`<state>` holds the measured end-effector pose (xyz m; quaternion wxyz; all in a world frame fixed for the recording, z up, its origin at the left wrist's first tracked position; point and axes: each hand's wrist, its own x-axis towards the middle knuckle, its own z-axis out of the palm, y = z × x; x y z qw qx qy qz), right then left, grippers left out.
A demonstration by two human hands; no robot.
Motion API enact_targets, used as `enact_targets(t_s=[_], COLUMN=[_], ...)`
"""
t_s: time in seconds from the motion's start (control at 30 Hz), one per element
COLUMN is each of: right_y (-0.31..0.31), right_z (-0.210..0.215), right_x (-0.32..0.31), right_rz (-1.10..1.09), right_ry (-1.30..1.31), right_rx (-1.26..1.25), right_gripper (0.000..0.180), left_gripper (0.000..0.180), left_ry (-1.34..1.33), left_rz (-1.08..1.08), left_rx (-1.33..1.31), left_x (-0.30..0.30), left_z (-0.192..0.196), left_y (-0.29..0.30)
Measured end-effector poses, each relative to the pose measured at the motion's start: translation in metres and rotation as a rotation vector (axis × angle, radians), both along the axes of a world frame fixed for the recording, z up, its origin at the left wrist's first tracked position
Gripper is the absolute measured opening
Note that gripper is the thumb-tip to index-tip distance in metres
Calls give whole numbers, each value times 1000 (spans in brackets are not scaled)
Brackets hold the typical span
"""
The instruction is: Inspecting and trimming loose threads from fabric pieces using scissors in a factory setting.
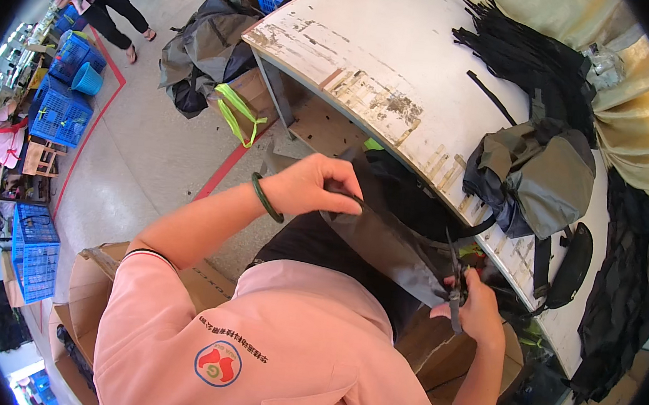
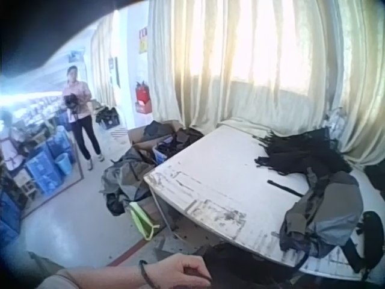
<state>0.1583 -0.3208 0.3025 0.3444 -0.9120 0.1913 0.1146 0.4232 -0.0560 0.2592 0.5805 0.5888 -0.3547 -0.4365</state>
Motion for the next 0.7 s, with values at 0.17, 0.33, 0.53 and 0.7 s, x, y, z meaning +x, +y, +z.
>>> enact_targets(t_s=[0.17,0.33,0.53,0.7], right_y=[-6,-16,-71,-79], right_z=[-10,106,178,102], right_x=[-43,-68,-59,8], right_rz=[-40,-584,-149,-215], right_ry=[157,-415,-519,-348], right_rx=[-67,789,292,110], right_gripper=[45,53,73,40], left_gripper=[9,16,25,23], left_ry=[-22,-128,-521,-922], left_rz=[-79,-120,-174,-216], left_rx=[88,40,-17,133], left_x=[8,22,42,86], left_z=[53,160,238,175], left_y=[2,21,-8,-52])
